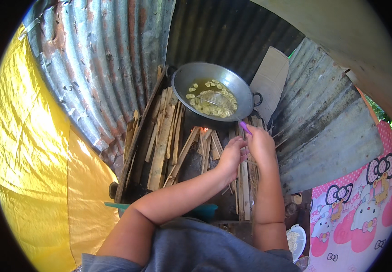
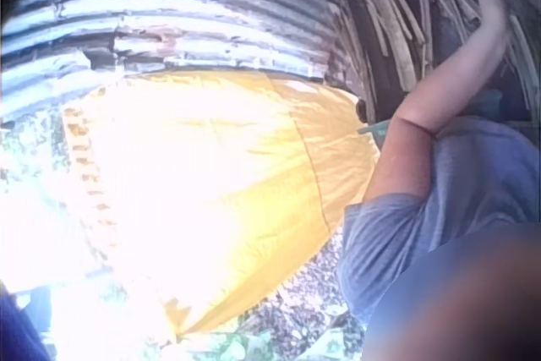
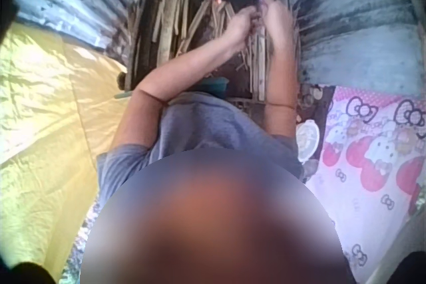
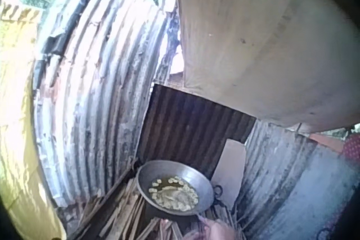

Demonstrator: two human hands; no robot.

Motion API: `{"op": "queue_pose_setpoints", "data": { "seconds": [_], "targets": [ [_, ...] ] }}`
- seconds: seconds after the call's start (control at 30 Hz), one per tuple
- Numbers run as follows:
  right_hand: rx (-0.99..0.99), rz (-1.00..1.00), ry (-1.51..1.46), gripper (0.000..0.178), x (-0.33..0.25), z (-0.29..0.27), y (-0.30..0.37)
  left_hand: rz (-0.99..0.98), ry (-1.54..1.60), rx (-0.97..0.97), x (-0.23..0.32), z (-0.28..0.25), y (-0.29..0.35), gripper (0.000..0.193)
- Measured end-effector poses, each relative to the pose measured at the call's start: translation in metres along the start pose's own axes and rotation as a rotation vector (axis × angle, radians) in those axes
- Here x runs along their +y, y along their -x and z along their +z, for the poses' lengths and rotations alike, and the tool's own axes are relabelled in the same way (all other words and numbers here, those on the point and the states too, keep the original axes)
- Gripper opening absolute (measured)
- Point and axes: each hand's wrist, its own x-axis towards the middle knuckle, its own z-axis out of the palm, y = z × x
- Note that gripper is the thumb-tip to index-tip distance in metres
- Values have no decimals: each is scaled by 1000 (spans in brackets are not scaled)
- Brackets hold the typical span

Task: The person stirs sliced plantains frying in a wok over a wood fire using a purple-handled slotted spoon. They occasionally adjust the burning wood beneath the wok to maintain the flame.

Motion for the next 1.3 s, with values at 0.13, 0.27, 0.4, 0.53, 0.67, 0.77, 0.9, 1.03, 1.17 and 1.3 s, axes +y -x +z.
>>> {"op": "queue_pose_setpoints", "data": {
  "seconds": [0.13,0.27,0.4,0.53,0.67,0.77,0.9,1.03,1.17,1.3],
  "targets": [
    [-52,66,10,28,0,-9,6,38,17,11,7,-2,3,43],
    [-26,28,-54,28,8,-16,0,59,-24,20,11,2,1,43],
    [49,122,-206,25,34,0,-34,83,-51,22,13,2,2,43],
    [178,167,-212,24,52,18,-58,91,-59,64,19,-3,4,42],
    [69,313,-115,29,40,53,-62,101,-58,39,23,-4,7,41],
    [84,203,-194,29,40,78,-60,108,-60,40,31,-7,8,40],
    [64,256,-434,28,66,80,-74,125,-26,64,40,-15,5,39],
    [242,110,-224,27,78,78,-102,140,-28,66,37,-19,-4,38],
    [143,272,-159,26,56,105,-115,126,-81,114,33,-18,-27,38],
    [94,129,-256,24,27,104,-98,171,-130,187,37,-19,-54,39]
  ]
}}
